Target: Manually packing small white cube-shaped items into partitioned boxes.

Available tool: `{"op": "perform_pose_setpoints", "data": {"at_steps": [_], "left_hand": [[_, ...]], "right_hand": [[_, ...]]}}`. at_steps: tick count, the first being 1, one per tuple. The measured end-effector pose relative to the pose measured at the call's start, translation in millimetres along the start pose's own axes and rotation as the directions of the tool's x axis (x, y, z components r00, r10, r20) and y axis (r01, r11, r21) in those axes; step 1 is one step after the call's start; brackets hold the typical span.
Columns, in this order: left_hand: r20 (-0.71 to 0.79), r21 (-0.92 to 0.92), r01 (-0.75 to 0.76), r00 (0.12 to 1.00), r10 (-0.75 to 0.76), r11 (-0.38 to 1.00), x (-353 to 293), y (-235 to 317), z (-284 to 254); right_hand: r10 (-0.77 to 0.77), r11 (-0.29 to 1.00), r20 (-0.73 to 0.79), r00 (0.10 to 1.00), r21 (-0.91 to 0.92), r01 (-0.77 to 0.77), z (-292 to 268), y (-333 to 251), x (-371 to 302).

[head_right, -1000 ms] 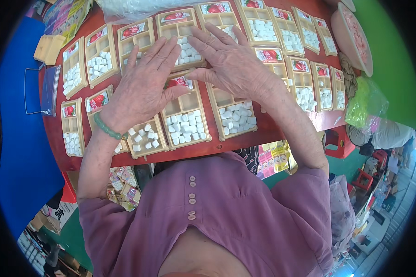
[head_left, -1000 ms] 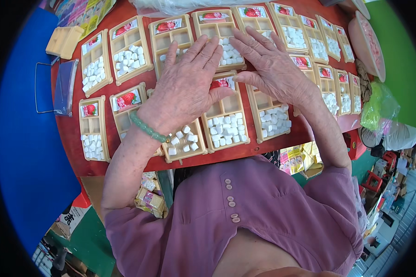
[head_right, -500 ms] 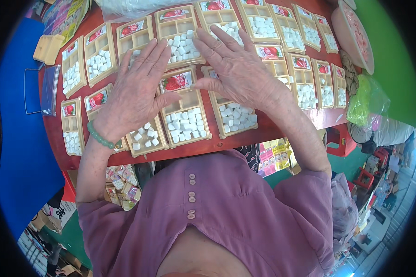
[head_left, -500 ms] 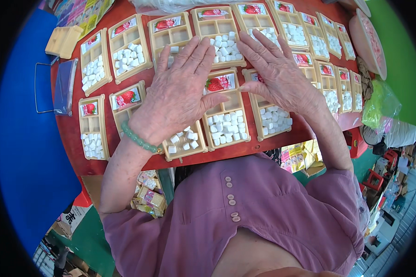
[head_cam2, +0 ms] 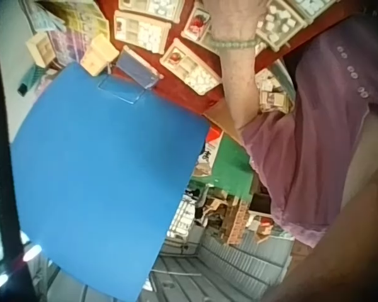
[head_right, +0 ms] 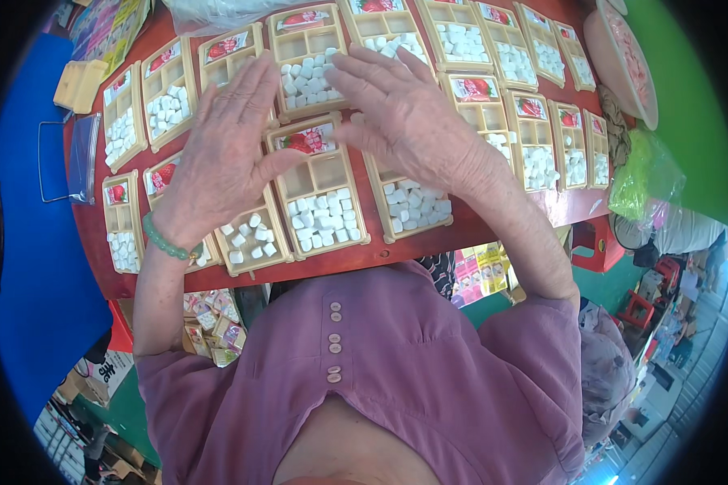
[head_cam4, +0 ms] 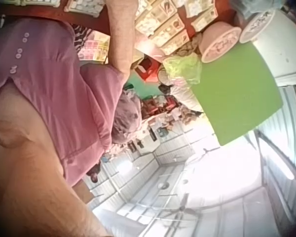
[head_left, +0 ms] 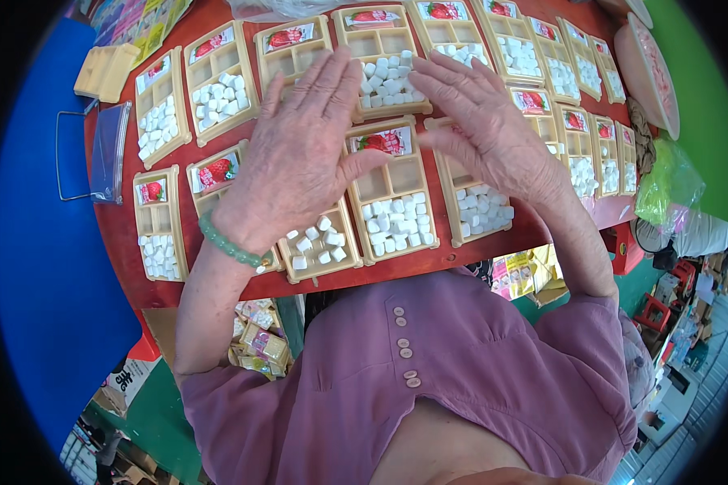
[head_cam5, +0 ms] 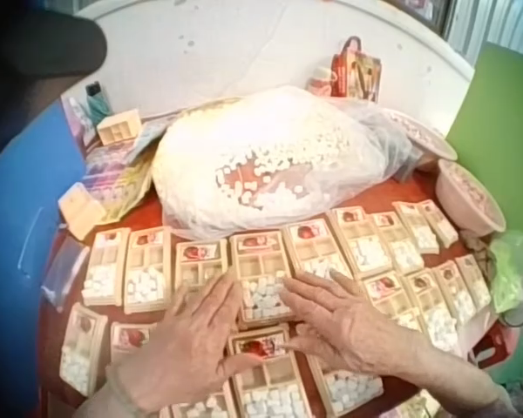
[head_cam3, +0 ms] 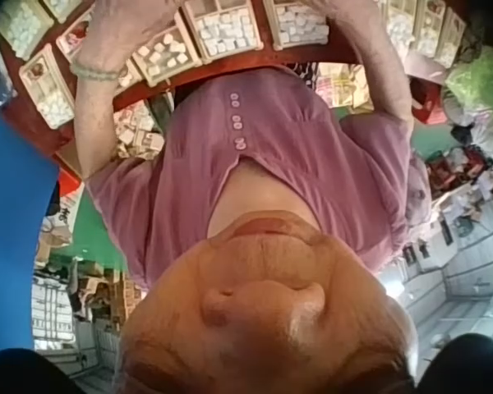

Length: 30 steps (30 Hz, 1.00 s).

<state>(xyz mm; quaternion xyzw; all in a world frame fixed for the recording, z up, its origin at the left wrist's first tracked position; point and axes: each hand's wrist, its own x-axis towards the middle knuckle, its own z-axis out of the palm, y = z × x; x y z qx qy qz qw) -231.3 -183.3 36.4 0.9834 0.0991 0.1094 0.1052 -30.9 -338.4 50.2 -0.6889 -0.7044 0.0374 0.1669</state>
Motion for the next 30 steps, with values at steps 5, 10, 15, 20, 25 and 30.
{"op": "perform_pose_setpoints", "data": {"at_steps": [5, 10, 15, 20, 25, 30], "left_hand": [[-0.025, -0.005, 0.044, 0.999, -0.044, 0.999, -7.8, -7.5, -7.0], [0.011, 0.013, 0.104, 0.994, -0.105, 0.994, -28.5, 9.9, -23.7], [-0.116, -0.141, 0.142, 0.98, -0.159, 0.98, -60.0, 32.4, -28.3], [-0.35, -0.34, 0.153, 0.896, -0.275, 0.928, -105.5, 48.7, -2.9], [-0.613, -0.262, 0.266, 0.696, -0.373, 0.928, -131.1, 57.3, 9.6], [-0.6, -0.204, 0.28, 0.721, -0.346, 0.938, -128.4, 53.6, 11.7]], "right_hand": [[-0.045, 0.996, -0.139, 0.989, 0.065, 0.055, -0.9, 8.8, 18.2], [-0.055, 0.997, -0.207, 0.977, -0.069, 0.042, 9.9, 6.6, 31.4], [-0.048, 0.997, -0.189, 0.981, -0.061, 0.037, 12.8, 5.2, 34.1], [-0.03, 0.998, -0.195, 0.98, 0.042, 0.039, 4.2, -3.6, 36.1], [-0.069, 0.988, -0.16, 0.985, 0.122, 0.089, 6.2, -14.1, 47.6], [-0.062, 0.989, -0.133, 0.989, 0.122, 0.079, 12.3, -11.5, 48.8]]}}
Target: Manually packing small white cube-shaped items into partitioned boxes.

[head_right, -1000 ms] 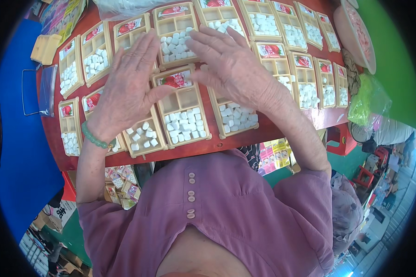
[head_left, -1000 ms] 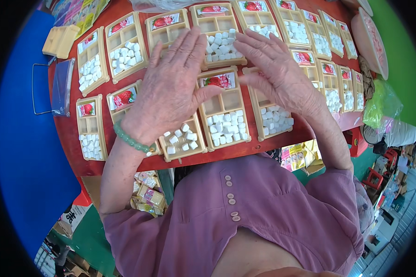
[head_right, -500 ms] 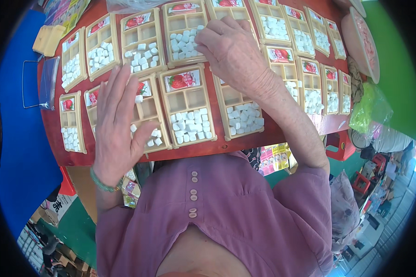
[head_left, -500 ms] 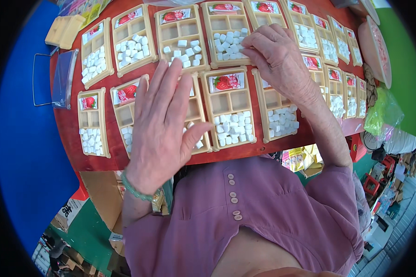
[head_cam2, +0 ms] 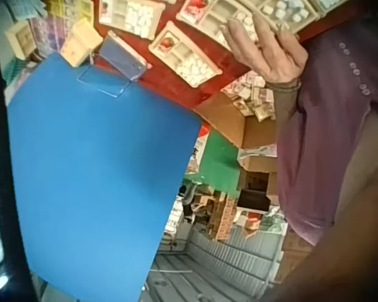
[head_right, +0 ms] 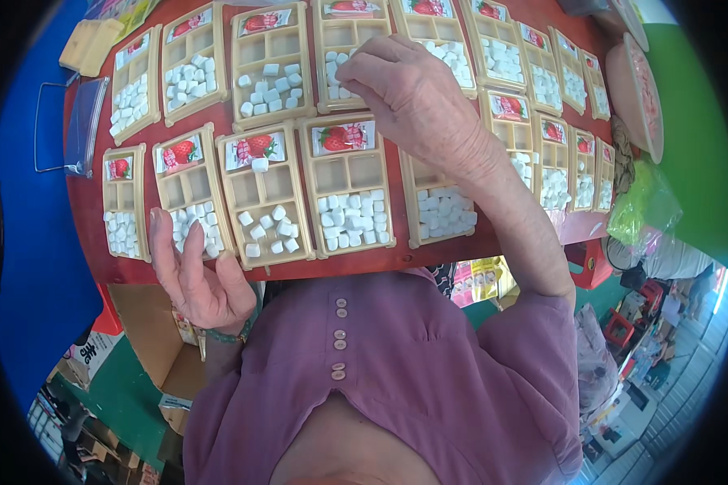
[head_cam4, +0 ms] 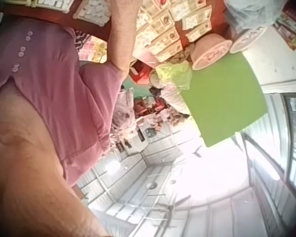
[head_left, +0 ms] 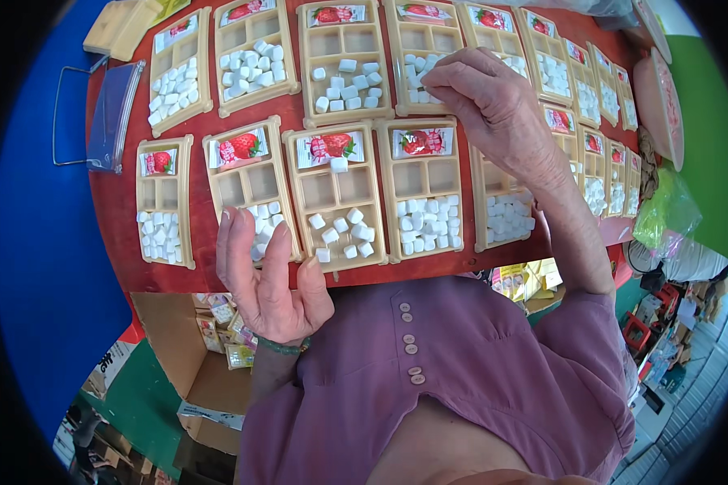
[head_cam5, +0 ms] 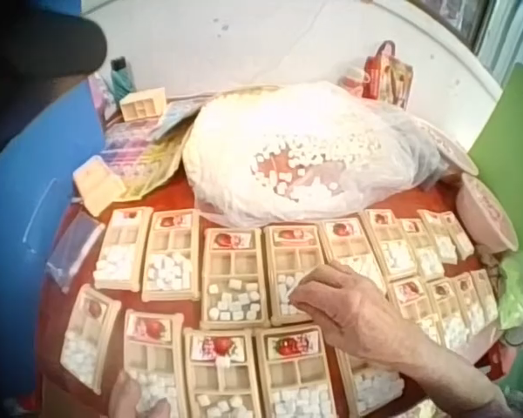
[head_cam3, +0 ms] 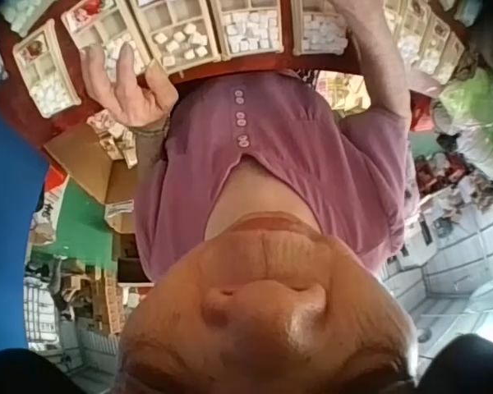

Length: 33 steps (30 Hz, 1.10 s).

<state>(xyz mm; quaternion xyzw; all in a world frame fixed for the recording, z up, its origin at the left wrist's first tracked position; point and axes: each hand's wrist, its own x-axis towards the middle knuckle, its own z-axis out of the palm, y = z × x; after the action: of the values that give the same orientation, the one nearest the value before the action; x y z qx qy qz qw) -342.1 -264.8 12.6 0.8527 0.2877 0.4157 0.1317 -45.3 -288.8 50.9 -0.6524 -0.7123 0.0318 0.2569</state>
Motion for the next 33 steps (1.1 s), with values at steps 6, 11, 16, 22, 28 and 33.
{"op": "perform_pose_setpoints", "data": {"at_steps": [6, 11, 16, 22, 28, 33], "left_hand": [[-0.025, 0.006, -0.003, 1.0, 0.003, 1.0, 0.1, -0.4, 0.0], [-0.037, -0.002, 0.002, 0.999, -0.002, 1.0, 0.4, -0.3, 0.8], [-0.033, 0.01, -0.01, 0.999, 0.01, 1.0, -1.0, -1.0, 0.6], [-0.057, 0.014, 0.004, 0.998, -0.004, 1.0, 0.0, -0.3, 3.1], [-0.066, 0.016, -0.017, 0.998, 0.018, 1.0, -0.5, -2.4, 3.5], [-0.078, 0.006, -0.023, 0.997, 0.023, 1.0, -0.3, -2.8, 3.3]], "right_hand": [[0.051, 0.994, 0.036, 0.998, 0.091, -0.054, 2.7, -3.9, 6.0], [0.072, 0.994, 0.09, 0.993, 0.072, -0.079, 4.5, -1.3, 8.5], [0.031, 0.999, 0.084, 0.996, 0.022, -0.032, 3.5, 0.1, 9.7], [-0.031, 0.992, 0.084, 0.996, -0.118, 0.041, 0.7, -0.2, 9.9], [0.039, 0.99, 0.059, 0.997, -0.135, -0.031, 2.5, -5.2, 11.4], [-0.011, 0.987, 0.064, 0.998, -0.157, 0.021, 1.9, -1.8, 10.3]]}}
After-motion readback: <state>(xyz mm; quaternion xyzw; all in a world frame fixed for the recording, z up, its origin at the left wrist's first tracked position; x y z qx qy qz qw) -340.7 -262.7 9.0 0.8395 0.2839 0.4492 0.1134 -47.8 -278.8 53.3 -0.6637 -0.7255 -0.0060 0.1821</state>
